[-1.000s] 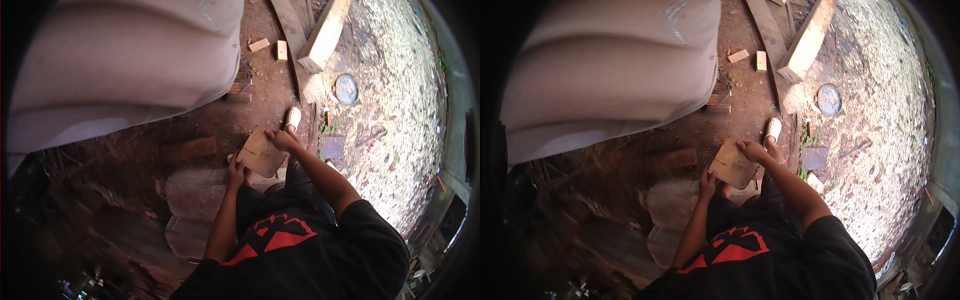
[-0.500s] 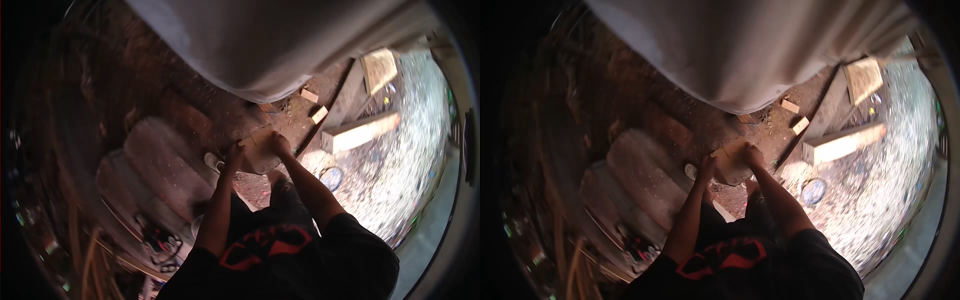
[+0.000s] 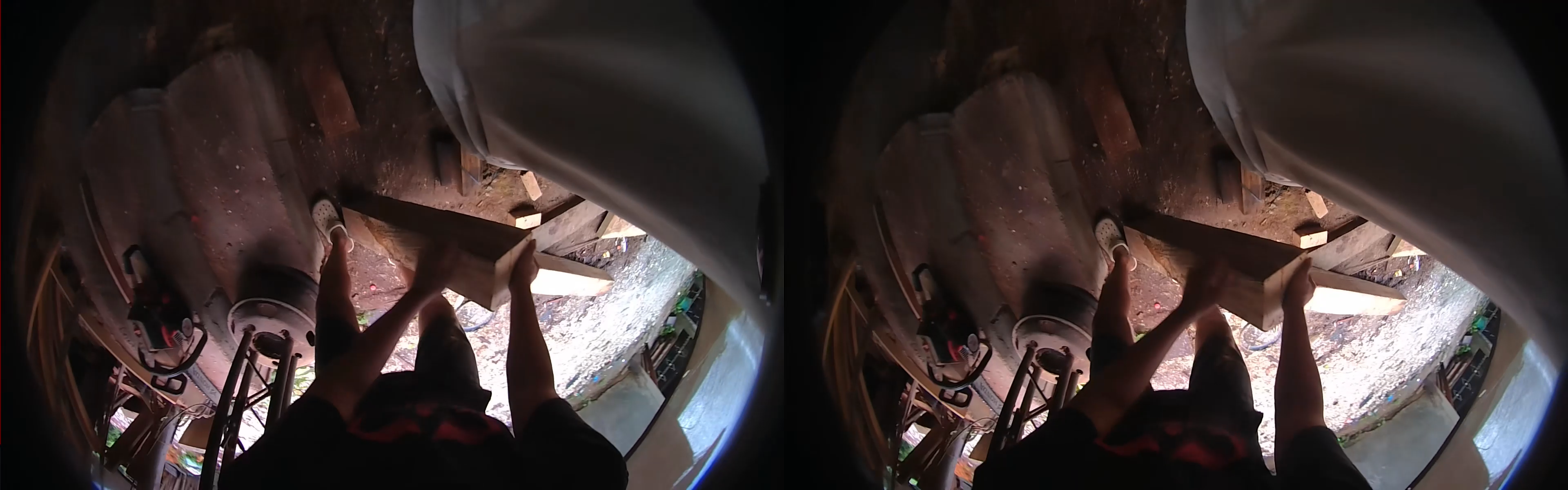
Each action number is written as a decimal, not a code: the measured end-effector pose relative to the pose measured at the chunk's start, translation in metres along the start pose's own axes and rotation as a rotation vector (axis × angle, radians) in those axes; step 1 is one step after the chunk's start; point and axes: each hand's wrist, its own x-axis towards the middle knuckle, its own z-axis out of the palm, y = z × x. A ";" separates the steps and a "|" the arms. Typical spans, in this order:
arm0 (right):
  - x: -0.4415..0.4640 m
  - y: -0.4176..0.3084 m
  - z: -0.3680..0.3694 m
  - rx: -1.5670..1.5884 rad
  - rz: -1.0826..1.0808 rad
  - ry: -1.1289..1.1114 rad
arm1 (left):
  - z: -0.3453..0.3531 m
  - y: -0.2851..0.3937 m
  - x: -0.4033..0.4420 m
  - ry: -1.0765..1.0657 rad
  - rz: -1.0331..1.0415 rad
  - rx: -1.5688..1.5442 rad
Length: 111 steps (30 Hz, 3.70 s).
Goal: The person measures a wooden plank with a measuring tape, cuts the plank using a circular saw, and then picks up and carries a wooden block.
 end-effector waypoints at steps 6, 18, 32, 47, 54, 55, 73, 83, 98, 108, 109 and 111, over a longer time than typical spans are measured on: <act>0.029 -0.022 -0.003 0.136 -0.032 -0.207 | -0.059 -0.341 0.049 0.097 -0.579 0.407; 0.048 -0.005 -0.023 0.151 -0.111 -0.292 | -0.111 -0.469 0.166 0.603 -0.885 0.120; -0.070 -0.033 -0.108 0.217 -0.004 -0.400 | -0.240 -0.304 0.051 0.623 -0.729 0.136; -0.243 -0.314 -0.058 0.231 -0.368 -0.861 | -0.557 0.024 -0.178 1.424 -0.705 -0.143; -0.275 -0.443 0.021 0.179 -0.566 -1.111 | -0.577 -0.002 -0.226 1.778 -0.616 -0.418; -0.278 -0.464 0.038 0.159 -0.600 -1.148 | -0.572 -0.007 -0.224 1.873 -0.597 -0.457; -0.438 -0.966 0.218 0.029 -0.607 -1.637 | -0.587 0.158 0.041 2.465 -0.494 -1.115; -0.397 -1.100 0.361 0.233 -0.549 -1.584 | -0.800 0.122 0.219 2.236 -0.671 -1.031; -0.470 -1.296 0.538 0.269 -0.474 -1.317 | -1.193 0.131 0.412 1.919 -0.690 -0.780; -0.518 -1.385 0.695 0.248 -0.393 -1.346 | -1.354 0.133 0.465 2.019 -0.680 -0.705; -0.522 -1.394 0.708 0.247 -0.387 -1.345 | -1.368 0.154 0.469 2.023 -0.679 -0.714; -0.533 -1.408 0.724 0.231 -0.381 -1.331 | -1.383 0.160 0.475 2.036 -0.796 -0.721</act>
